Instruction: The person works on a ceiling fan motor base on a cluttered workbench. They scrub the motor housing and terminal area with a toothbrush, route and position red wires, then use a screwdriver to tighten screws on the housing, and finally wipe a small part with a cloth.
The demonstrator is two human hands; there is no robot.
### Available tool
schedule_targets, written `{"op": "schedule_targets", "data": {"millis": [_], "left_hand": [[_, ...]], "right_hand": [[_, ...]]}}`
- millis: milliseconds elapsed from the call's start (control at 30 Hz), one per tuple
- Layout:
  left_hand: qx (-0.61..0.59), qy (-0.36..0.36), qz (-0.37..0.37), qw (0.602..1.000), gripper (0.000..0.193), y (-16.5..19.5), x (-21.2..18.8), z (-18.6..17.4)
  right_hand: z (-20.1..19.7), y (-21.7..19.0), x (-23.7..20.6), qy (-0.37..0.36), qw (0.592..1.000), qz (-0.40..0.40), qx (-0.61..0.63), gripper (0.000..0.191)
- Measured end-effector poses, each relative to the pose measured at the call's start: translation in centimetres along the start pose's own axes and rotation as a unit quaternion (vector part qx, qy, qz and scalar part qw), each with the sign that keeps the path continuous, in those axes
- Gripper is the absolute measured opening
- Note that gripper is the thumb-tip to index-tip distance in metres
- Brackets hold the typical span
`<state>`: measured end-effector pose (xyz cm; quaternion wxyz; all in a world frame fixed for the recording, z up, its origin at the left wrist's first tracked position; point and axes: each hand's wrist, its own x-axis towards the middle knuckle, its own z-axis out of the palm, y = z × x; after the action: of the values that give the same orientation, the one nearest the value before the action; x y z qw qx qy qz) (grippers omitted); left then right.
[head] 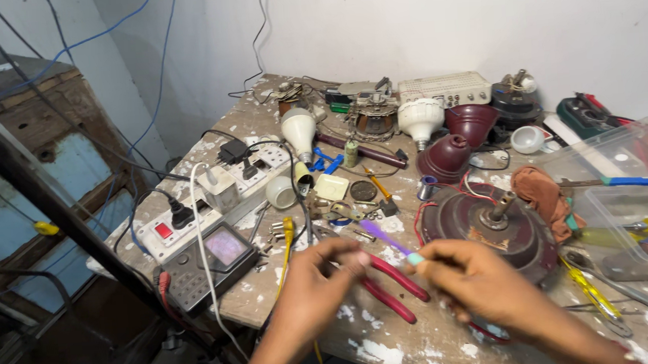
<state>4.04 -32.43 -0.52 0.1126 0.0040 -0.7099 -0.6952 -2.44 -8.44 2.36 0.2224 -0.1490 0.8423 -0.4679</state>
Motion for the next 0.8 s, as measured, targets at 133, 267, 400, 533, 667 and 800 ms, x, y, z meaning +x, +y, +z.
{"op": "schedule_targets", "data": {"millis": [133, 267, 400, 533, 667, 800], "left_hand": [[-0.188, -0.045, -0.094, 0.977, 0.03, -0.3, -1.0, 2.9], [-0.192, 0.013, -0.052, 0.98, 0.03, -0.3, -1.0, 4.0], [0.004, 0.052, 0.0, 0.999, 0.029, 0.1, 0.6, 2.9], [0.264, 0.109, 0.04, 0.958, 0.033, 0.6, 1.6, 2.3], [0.34, 0.106, -0.005, 0.934, 0.037, 0.7, 2.2, 3.0], [0.433, 0.094, -0.035, 0.896, 0.033, 0.5, 2.1, 3.8]], "right_hand": [[2.3, 0.0, -0.5, -0.067, 0.99, -0.019, 0.123, 0.028], [3.1, -0.4, -0.9, 0.014, 0.992, -0.125, 0.033, 0.029], [1.8, -1.5, -1.2, 0.139, 0.974, -0.137, -0.116, 0.032], [0.8, -2.1, -2.3, 0.178, 0.939, -0.041, -0.292, 0.033], [1.6, -1.1, -2.4, 0.174, 0.881, -0.025, -0.439, 0.027], [2.2, 0.7, -1.9, 0.152, 0.851, -0.03, -0.502, 0.028]]}}
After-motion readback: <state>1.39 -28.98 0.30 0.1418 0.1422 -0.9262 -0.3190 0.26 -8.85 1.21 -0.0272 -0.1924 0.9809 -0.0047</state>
